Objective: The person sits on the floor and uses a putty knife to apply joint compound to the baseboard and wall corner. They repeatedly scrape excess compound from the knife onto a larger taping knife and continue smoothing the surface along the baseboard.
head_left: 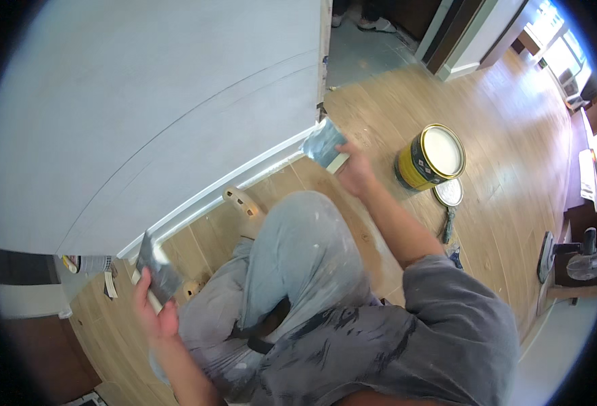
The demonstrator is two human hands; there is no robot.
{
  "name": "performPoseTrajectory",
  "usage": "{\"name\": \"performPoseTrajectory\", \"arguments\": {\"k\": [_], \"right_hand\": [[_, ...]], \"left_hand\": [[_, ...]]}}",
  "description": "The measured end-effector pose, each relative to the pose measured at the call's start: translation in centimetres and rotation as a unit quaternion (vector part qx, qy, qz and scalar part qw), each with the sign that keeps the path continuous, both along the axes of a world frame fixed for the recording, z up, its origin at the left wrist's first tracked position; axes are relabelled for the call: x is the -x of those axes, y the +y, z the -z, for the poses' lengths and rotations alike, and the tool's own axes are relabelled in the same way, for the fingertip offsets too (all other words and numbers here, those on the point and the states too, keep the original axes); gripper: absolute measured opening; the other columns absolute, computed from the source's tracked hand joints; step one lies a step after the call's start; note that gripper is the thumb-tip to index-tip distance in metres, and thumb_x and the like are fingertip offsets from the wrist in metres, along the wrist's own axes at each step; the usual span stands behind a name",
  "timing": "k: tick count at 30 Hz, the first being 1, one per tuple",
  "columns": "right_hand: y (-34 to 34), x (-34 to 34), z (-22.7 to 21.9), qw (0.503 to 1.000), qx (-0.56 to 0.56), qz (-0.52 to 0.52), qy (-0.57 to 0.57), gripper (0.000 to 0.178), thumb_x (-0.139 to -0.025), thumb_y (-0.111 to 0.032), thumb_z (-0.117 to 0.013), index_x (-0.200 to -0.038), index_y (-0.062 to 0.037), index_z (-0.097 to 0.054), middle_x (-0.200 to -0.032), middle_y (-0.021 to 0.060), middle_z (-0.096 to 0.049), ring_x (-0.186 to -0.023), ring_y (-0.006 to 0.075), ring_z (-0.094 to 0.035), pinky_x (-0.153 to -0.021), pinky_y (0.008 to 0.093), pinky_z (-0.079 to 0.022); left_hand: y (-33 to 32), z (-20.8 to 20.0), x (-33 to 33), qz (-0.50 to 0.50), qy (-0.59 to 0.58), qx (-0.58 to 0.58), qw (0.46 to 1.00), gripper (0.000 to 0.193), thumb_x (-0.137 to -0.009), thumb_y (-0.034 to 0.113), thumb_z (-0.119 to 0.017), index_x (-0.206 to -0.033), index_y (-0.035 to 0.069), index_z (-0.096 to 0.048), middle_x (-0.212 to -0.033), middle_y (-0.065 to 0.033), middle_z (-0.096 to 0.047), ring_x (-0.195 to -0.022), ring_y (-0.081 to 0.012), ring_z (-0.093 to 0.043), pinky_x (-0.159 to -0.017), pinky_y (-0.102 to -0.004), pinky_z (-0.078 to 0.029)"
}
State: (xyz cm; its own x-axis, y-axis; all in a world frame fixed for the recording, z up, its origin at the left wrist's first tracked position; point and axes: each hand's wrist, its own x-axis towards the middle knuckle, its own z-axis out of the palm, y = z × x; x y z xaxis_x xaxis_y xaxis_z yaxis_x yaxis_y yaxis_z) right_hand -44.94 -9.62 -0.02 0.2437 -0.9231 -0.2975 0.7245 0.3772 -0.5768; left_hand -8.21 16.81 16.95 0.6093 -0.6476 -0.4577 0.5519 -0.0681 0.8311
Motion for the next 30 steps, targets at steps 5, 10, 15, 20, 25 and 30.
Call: {"name": "performPoseTrajectory", "arguments": {"k": [5, 10, 15, 20, 25, 30], "right_hand": [[-1.8, -2.4, 13.0, 0.981, -0.158, 0.102, 0.054, 0.029, -0.092, -0.011, -0.056, -0.121, -0.0054, -0.057, -0.114, 0.0112, -0.066, -0.106, 0.0282, -0.065, -0.099, 0.041, -0.052], [-5.0, -4.0, 17.0, 0.961, -0.159, 0.147, 0.169, 0.023, -0.091, -0.013, -0.058, -0.112, -0.0023, -0.059, -0.096, 0.0099, -0.064, -0.09, 0.0245, -0.064, -0.081, 0.039, -0.05], [-5.7, -4.6, 17.1, 0.94, -0.127, 0.169, 0.267, 0.02, -0.09, -0.015, -0.06, -0.103, -0.0003, -0.061, -0.088, 0.0085, -0.063, -0.079, 0.0187, -0.061, -0.069, 0.0363, -0.047], [-7.4, -5.4, 16.6, 0.918, -0.166, 0.169, 0.318, 0.031, -0.092, -0.021, -0.059, -0.108, 0.0041, -0.066, -0.098, 0.0148, -0.07, -0.09, 0.0253, -0.066, -0.076, 0.0399, -0.05], [-8.2, -6.5, 14.5, 0.938, -0.144, 0.174, 0.262, 0.036, -0.089, -0.016, -0.062, -0.118, 0.0047, -0.063, -0.099, 0.0158, -0.072, -0.086, 0.0259, -0.069, -0.076, 0.0389, -0.054], [-8.5, -8.5, 11.4, 0.934, -0.098, 0.21, 0.272, 0.052, -0.082, -0.007, -0.067, -0.132, 0.0052, -0.057, -0.108, 0.0189, -0.07, -0.09, 0.0293, -0.069, -0.081, 0.0393, -0.056]], "left_hand": [[6.8, 2.2, -6.9, -0.026, 0.026, 0.021, 0.999, 0.023, -0.102, 0.016, -0.06, -0.12, 0.004, -0.065, -0.097, -0.0047, -0.074, -0.072, -0.0121, -0.071, -0.038, -0.0233, -0.05], [12.2, 3.7, -11.2, -0.055, 0.031, 0.045, 0.997, 0.027, -0.104, 0.017, -0.056, -0.125, 0.003, -0.063, -0.105, -0.0104, -0.075, -0.077, -0.0187, -0.073, -0.047, -0.0255, -0.059], [15.1, 5.1, -12.9, -0.048, 0.08, 0.062, 0.994, 0.029, -0.105, 0.019, -0.053, -0.128, 0.005, -0.063, -0.112, -0.0128, -0.074, -0.086, -0.0221, -0.074, -0.054, -0.0277, -0.064], [14.9, 5.7, -12.8, -0.08, 0.086, 0.01, 0.993, 0.028, -0.105, 0.02, -0.054, -0.128, 0.005, -0.062, -0.106, -0.0118, -0.074, -0.087, -0.0202, -0.073, -0.054, -0.0266, -0.063], [14.5, 5.9, -12.3, -0.079, 0.041, -0.013, 0.996, 0.025, -0.103, 0.017, -0.057, -0.124, 0.005, -0.063, -0.102, -0.0108, -0.074, -0.082, -0.0184, -0.071, -0.051, -0.0255, -0.062], [14.3, 5.7, -11.9, -0.054, 0.057, 0.012, 0.997, 0.024, -0.103, 0.015, -0.059, -0.122, 0.002, -0.063, -0.104, -0.0119, -0.074, -0.085, -0.0187, -0.072, -0.05, -0.0252, -0.061]]}}
